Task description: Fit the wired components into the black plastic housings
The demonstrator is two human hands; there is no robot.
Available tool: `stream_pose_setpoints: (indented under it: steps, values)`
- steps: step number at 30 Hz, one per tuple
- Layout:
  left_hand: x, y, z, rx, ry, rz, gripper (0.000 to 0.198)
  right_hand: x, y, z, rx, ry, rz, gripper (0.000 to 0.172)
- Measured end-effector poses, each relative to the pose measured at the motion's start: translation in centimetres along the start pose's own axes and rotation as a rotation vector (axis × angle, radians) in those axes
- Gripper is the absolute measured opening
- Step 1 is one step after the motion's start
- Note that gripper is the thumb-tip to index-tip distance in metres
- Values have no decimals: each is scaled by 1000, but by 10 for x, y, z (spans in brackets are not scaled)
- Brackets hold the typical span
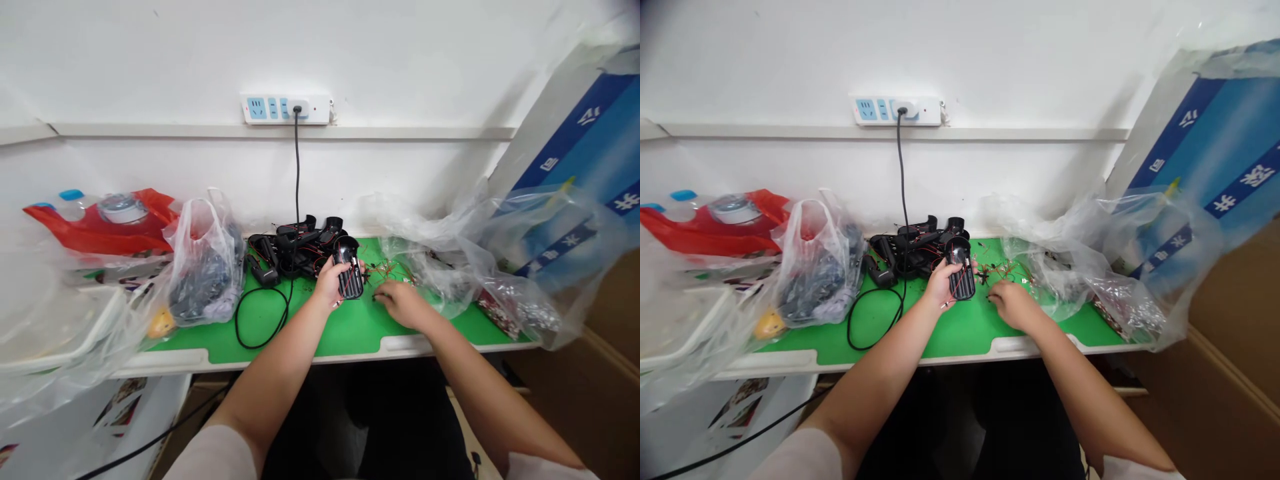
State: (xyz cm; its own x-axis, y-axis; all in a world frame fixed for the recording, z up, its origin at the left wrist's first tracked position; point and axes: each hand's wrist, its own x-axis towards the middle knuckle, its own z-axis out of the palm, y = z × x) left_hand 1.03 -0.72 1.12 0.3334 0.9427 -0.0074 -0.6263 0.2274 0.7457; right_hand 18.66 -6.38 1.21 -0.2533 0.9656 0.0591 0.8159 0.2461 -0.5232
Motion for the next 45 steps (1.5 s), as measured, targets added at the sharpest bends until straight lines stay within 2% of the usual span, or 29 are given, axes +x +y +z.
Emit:
stream_pose_setpoints:
  steps: [4, 7, 10, 15, 18, 21, 26, 30, 38, 45]
  values:
    - [-2, 3, 0, 46, 4, -1, 32, 21, -2, -28, 556, 18, 48, 24]
    - [-2, 5, -1, 117, 27, 9, 33, 43, -7, -39, 663, -38, -77, 25]
    - [-1, 6, -3, 192, 90, 47, 35, 58, -8, -34, 746, -75, -189, 24]
    - [0, 6, -1, 239, 134, 42, 34, 61, -2, -13, 923, -69, -222, 19]
    - [0, 5, 4, 268, 143, 11, 33, 59, 2, -7, 1066, -23, -199, 15]
    - [-2, 5, 8, 300, 146, -28, 33, 59, 2, -5, 1179, 20, -109, 16]
    - [-5, 6, 10, 319, 200, -5, 35, 58, -1, -4, 1308, 0, -3, 21]
    - [-7, 7, 11, 313, 177, 33, 42, 57, -2, -2, 1382, -7, 43, 21]
    - [-8, 4, 8, 356, 157, 49, 45, 59, 1, 4, 1367, 11, 25, 20]
    - [-4, -3, 2, 395, 170, 77, 57, 58, -1, 4, 1281, 67, -58, 16]
